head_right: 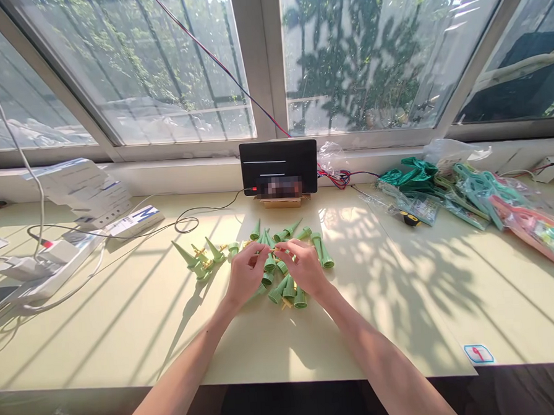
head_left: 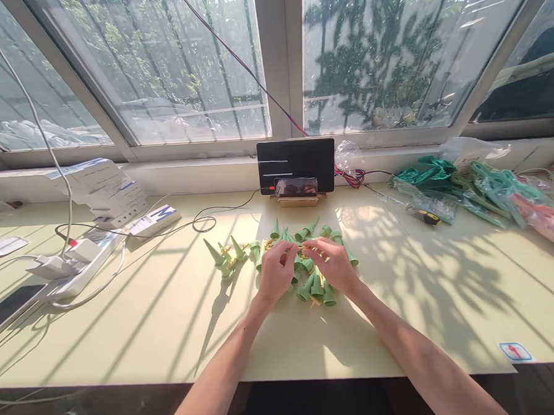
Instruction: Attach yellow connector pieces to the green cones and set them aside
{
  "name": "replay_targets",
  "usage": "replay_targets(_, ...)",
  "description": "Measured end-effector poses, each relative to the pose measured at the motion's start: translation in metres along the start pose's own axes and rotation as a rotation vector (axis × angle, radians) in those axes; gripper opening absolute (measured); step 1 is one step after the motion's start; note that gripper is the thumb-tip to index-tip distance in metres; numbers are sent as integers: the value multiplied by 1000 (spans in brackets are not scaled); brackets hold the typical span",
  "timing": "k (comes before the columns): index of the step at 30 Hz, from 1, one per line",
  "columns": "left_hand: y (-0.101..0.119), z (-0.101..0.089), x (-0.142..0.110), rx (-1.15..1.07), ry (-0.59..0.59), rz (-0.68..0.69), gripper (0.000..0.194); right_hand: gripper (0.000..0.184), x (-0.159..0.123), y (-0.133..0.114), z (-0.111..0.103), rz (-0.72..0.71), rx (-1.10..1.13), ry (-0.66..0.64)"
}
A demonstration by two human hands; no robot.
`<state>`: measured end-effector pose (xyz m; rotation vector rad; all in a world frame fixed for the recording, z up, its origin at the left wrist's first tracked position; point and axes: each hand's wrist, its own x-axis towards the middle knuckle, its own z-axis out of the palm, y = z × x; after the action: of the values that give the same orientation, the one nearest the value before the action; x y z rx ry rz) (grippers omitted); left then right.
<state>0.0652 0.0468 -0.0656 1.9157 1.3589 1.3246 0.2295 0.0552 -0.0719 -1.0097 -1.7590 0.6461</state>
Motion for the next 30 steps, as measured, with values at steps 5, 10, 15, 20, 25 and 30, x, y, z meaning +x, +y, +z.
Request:
replay_targets(5, 0, -1, 0, 3, 40, -34, 29, 27, 0, 0, 1, 11, 22, 50)
replay_targets(10, 0, -1, 1, 19, 98, -69, 31, 32, 1, -1, 0, 109, 51, 126)
replay_targets(15, 2, -3, 2, 92, 119, -59, 32, 34, 0, 1, 1, 140, 48, 137)
replay_targets(20, -1, -1, 0, 295, 81, -15, 27, 32, -1, 0, 2, 157, 11, 193)
replay_targets(25, -6, 2, -2, 495, 8, -17, 29, 33, -2, 0, 1, 178, 21, 245)
replay_targets(30, -7, 3, -4, 549, -30, -18, 35, 33, -1, 1, 1, 157, 1, 256)
